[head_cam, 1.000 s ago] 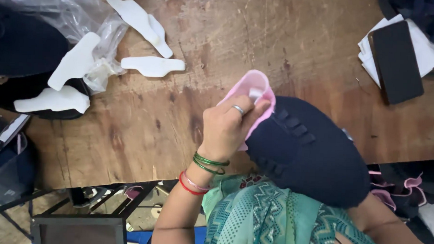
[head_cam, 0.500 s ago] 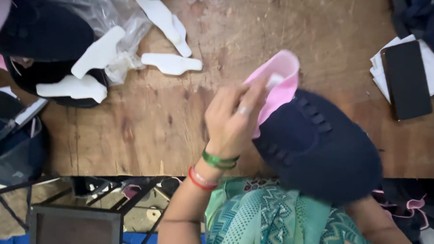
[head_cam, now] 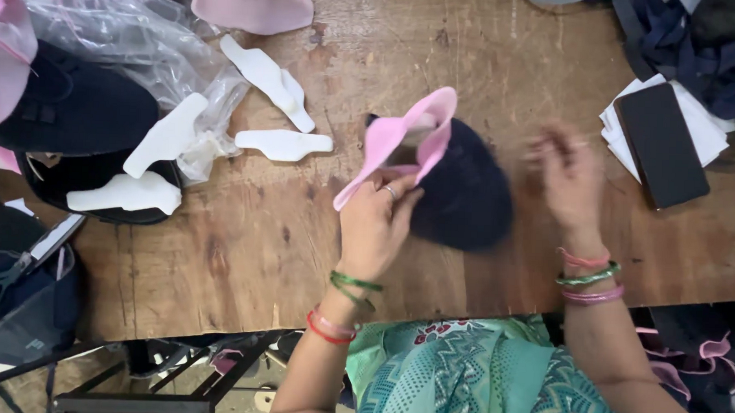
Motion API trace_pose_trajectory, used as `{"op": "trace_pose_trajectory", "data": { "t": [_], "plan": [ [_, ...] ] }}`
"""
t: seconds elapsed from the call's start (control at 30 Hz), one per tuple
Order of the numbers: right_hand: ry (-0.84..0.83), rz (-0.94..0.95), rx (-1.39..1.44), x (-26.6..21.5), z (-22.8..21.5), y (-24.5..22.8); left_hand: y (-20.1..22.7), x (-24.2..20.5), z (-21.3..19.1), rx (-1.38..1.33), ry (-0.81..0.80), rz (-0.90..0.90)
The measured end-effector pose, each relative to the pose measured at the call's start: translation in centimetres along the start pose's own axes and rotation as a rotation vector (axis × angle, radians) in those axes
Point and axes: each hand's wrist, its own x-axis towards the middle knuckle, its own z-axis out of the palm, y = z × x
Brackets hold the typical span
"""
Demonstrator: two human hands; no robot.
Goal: Fitting a pink lining into a blue shoe upper.
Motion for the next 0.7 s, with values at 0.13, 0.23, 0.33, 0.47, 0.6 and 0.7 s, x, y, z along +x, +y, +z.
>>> {"op": "trace_pose_trajectory", "data": {
  "t": [0.13, 0.23, 0.33, 0.47, 0.6, 0.7],
  "plan": [
    [0.524, -0.172, -0.233, 0.6, 6.1, -7.1, -1.4, 0.7, 2.3, 0.109, 0.021, 0.116],
    [0.267, -0.343, -0.62, 2.2, 7.7, -8.1, -1.6, 1.0, 3.4, 0.195, -0.068, 0.065],
    [0.117, -0.515, -0.992, 3.8, 6.8, -6.4, -2.6, 1.7, 2.7, 0.289, -0.117, -0.004],
    [0.117, -0.379, -1.031, 4.1, 6.5, -5.0, -2.2, 1.6, 1.9, 0.371, -0.09, -0.046],
    [0.264, -0.668, -0.829, 3.7, 8.0, -4.8, -2.8, 1.5, 3.1, 0.422, -0.097, 0.048],
    [0.251, -0.642, -0.813, 3.4, 7.3, -4.6, -3.1, 1.4, 2.9, 0.282, -0.061, 0.074]
  ]
}}
